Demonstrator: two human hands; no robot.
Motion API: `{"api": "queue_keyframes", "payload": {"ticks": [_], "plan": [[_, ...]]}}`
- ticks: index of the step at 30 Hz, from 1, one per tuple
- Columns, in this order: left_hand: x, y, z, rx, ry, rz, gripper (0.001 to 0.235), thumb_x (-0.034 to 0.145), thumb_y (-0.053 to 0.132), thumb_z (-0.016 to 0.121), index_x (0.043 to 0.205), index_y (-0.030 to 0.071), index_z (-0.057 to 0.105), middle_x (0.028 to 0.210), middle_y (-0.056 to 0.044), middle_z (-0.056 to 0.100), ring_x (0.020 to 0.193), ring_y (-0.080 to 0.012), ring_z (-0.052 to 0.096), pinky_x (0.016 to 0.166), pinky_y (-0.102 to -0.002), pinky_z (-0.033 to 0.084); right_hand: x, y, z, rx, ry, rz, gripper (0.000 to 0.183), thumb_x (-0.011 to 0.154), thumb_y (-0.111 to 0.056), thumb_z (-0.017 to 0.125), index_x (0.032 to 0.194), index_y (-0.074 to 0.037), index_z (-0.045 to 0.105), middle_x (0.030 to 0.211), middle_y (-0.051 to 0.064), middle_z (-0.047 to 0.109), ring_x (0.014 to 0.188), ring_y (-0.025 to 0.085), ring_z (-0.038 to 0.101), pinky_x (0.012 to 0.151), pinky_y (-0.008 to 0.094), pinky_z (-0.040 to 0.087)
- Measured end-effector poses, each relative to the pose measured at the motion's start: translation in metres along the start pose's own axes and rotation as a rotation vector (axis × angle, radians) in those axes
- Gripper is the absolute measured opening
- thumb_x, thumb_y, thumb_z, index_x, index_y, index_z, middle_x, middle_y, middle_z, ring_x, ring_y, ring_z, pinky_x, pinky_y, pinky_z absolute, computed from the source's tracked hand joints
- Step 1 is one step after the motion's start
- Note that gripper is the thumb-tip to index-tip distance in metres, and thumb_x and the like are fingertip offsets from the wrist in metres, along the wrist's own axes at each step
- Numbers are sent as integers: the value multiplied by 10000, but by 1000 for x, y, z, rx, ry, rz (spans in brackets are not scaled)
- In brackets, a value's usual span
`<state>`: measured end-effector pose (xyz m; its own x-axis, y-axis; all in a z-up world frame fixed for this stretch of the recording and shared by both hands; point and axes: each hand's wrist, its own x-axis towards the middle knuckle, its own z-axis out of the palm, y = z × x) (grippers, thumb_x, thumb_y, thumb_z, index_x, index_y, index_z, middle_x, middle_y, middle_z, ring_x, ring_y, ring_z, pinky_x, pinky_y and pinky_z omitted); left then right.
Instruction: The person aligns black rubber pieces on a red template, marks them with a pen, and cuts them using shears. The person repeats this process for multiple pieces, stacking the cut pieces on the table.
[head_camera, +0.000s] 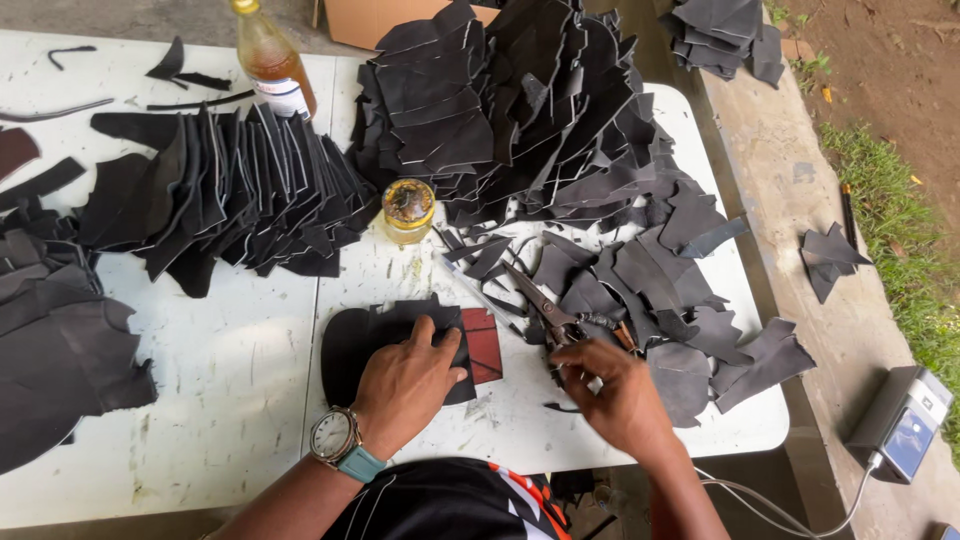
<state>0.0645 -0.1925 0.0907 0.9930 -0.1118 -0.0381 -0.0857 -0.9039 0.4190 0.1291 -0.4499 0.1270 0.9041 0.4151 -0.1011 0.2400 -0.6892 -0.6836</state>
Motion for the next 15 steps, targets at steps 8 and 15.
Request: {"api": "queue_keyframes", "payload": {"ticks": [8,15], "plan": [[13,5,-11,42,-126,-23,478,872,347,720,1231,70,571,1477,-169,466,915,-336,715,826,-535,471,-3,-14,57,-257,43,-469,431,751,-104,749,1170,-14,699,1259,152,692,1068,348,632,924,449,491],[2,-12,-17,83,-164,-35,440,903,372,648,1253,124,549,1499,-88,474,946,-296,716,836,-504,468,-7,-22,72,-229,20,-533,444,754,-63,716,1196,-20,693,1302,140,681,1067,313,633,910,431,493]]}}
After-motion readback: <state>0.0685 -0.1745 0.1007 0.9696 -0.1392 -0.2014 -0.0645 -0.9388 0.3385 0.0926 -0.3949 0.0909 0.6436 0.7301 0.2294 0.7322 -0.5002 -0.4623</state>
